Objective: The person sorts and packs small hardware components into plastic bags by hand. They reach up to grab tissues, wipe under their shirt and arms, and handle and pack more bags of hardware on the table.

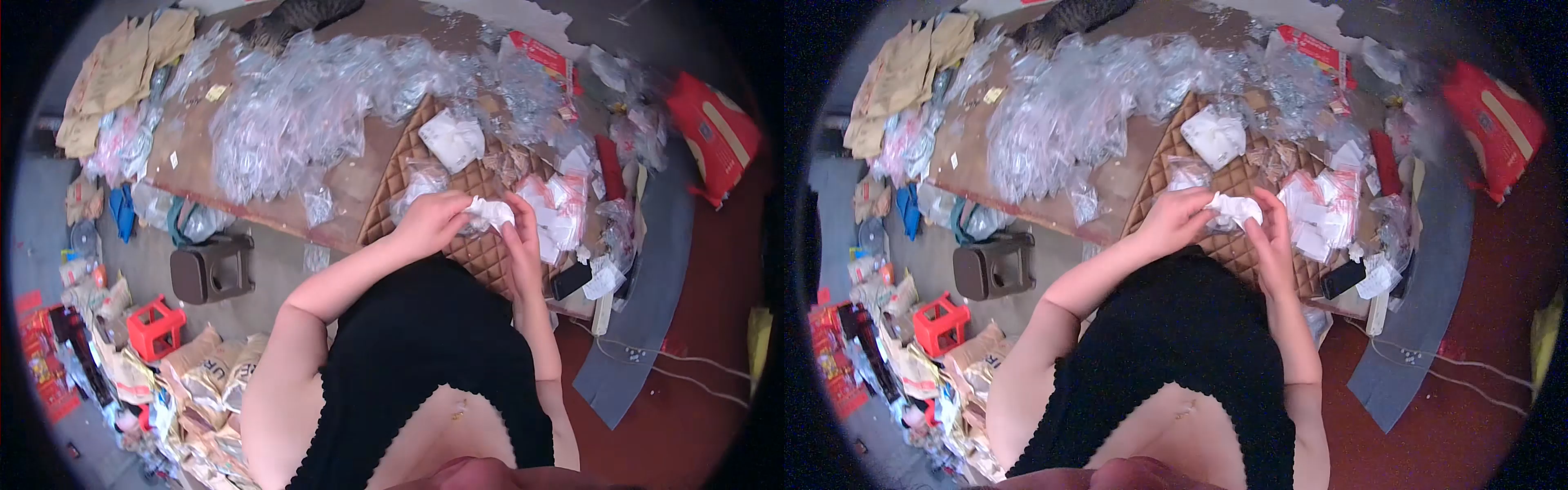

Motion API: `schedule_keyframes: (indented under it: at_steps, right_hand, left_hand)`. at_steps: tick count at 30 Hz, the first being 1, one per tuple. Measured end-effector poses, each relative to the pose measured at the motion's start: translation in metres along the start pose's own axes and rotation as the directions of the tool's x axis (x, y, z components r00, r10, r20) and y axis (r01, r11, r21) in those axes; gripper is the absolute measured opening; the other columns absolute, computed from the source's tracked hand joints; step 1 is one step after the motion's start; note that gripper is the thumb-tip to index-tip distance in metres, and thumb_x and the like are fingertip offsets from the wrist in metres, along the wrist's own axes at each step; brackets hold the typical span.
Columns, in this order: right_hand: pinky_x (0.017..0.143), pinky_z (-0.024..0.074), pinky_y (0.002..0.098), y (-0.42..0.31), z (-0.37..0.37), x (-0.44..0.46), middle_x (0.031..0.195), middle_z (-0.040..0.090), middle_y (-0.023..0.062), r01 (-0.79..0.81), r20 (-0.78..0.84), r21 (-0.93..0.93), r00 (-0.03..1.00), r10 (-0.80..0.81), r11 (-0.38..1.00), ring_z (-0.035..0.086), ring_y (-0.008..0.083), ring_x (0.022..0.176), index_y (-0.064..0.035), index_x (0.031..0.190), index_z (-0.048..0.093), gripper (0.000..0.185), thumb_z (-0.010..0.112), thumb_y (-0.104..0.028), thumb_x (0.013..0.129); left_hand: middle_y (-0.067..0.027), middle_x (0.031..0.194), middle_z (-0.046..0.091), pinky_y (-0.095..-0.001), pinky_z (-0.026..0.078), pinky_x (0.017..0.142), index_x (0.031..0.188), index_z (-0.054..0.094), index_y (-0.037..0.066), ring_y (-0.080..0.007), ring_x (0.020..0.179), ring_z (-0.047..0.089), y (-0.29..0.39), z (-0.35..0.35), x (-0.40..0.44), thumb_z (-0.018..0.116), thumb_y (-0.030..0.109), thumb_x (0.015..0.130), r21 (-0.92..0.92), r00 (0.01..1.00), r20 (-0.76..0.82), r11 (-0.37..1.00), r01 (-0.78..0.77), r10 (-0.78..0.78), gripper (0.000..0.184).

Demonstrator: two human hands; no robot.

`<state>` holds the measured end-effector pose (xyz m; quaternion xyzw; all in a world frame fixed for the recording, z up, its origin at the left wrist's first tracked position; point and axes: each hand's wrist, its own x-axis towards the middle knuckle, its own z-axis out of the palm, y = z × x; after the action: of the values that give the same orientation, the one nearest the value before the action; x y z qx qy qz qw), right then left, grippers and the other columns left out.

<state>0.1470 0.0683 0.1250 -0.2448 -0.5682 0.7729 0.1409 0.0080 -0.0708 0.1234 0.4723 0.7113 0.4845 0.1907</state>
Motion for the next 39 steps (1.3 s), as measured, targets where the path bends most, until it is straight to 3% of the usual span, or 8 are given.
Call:
schedule_keyframes:
  at_steps: [3,7,12,15,22,30,34,39]
  right_hand:
    - [0.096,0.0431,0.0292,-0.003,0.003,-0.003,0.122,0.058,0.0056,0.111,0.062,-0.089,0.993,-0.105,0.99,0.055,0.0145,0.111,-0.0045,0.135,0.046,0.043,0.057,-0.013,0.095]
    - [0.09,0.0446,0.0247,0.001,0.001,-0.002,0.109,0.063,0.0043,-0.124,0.03,-0.217,0.991,0.134,0.968,0.058,0.0117,0.101,-0.0012,0.118,0.061,0.031,0.066,-0.005,0.087]
    - [0.086,0.0449,0.0239,0.011,-0.033,-0.005,0.104,0.063,0.0038,0.009,-0.008,-0.512,1.0,-0.015,0.859,0.057,0.0103,0.096,-0.0003,0.11,0.062,0.022,0.064,-0.004,0.088]
    - [0.085,0.0446,0.0239,0.008,-0.061,-0.015,0.103,0.062,0.0031,-0.027,-0.141,-0.516,0.989,-0.054,0.856,0.056,0.0106,0.096,0.0001,0.11,0.061,0.021,0.062,-0.003,0.089]
    - [0.092,0.0413,0.0262,0.043,-0.121,-0.056,0.111,0.059,0.0039,-0.249,-0.372,-0.413,0.924,0.087,0.876,0.053,0.0129,0.103,-0.0023,0.119,0.056,0.029,0.061,-0.012,0.092]
    - [0.074,0.0484,0.0228,0.048,-0.101,-0.064,0.108,0.06,0.003,-0.346,-0.353,-0.281,0.905,0.239,0.895,0.057,0.0094,0.092,-0.0034,0.123,0.055,0.032,0.061,-0.009,0.092]
    - [0.076,0.0479,0.0225,0.047,-0.104,-0.062,0.107,0.06,0.0033,-0.288,-0.351,-0.301,0.92,0.176,0.909,0.057,0.0093,0.091,-0.0032,0.121,0.057,0.03,0.061,-0.008,0.092]
    - [0.077,0.0474,0.0241,0.044,-0.101,-0.06,0.112,0.059,0.0038,-0.328,-0.377,-0.331,0.905,0.195,0.885,0.057,0.0107,0.096,-0.0036,0.126,0.054,0.035,0.06,-0.009,0.092]
  left_hand:
    - [-0.0156,0.082,0.063,-0.0448,0.048,0.065,0.091,0.06,0.004,-0.0372,0.078,0.061,-0.003,0.004,-0.006,0.06,0.011,0.084,-0.09,1.0,-0.017,0.996,0.003,-0.004,0.01]
    - [-0.0122,0.088,0.068,-0.036,0.052,0.069,0.104,0.059,0.008,-0.0292,0.084,0.068,0.002,0.0,-0.014,0.068,0.015,0.085,0.018,0.975,0.058,0.976,0.216,-0.217,0.023]
    - [-0.0084,0.09,0.07,-0.0323,0.052,0.072,0.111,0.059,0.008,-0.0234,0.084,0.069,-0.014,-0.028,-0.026,0.071,0.017,0.084,0.023,0.99,-0.087,0.994,0.11,-0.108,0.031]
    - [-0.0098,0.098,0.069,-0.0333,0.052,0.081,0.113,0.062,0.007,-0.0249,0.091,0.068,-0.036,-0.049,-0.047,0.07,0.015,0.085,-0.102,0.933,-0.092,0.935,0.339,-0.348,0.031]
    - [-0.0106,0.116,0.061,-0.0356,0.046,0.095,0.116,0.064,0.009,-0.0285,0.112,0.058,-0.058,-0.04,-0.104,0.065,0.02,0.089,-0.113,0.911,0.378,0.968,0.224,-0.166,0.029]
    - [-0.01,0.119,0.062,-0.0365,0.041,0.101,0.112,0.067,0.007,-0.0247,0.115,0.056,-0.062,-0.017,-0.078,0.06,0.014,0.093,-0.401,0.894,0.446,0.883,0.245,-0.045,0.022]
    - [-0.0084,0.104,0.065,-0.0359,0.045,0.092,0.099,0.067,0.006,-0.0244,0.104,0.061,-0.07,-0.016,-0.056,0.062,0.015,0.091,-0.438,0.865,0.489,0.889,0.135,0.109,0.013]
    - [-0.0098,0.089,0.06,-0.037,0.047,0.078,0.088,0.058,0.005,-0.0279,0.089,0.061,-0.079,-0.012,-0.046,0.063,0.012,0.088,-0.193,0.879,0.474,0.968,0.158,-0.049,0.009]
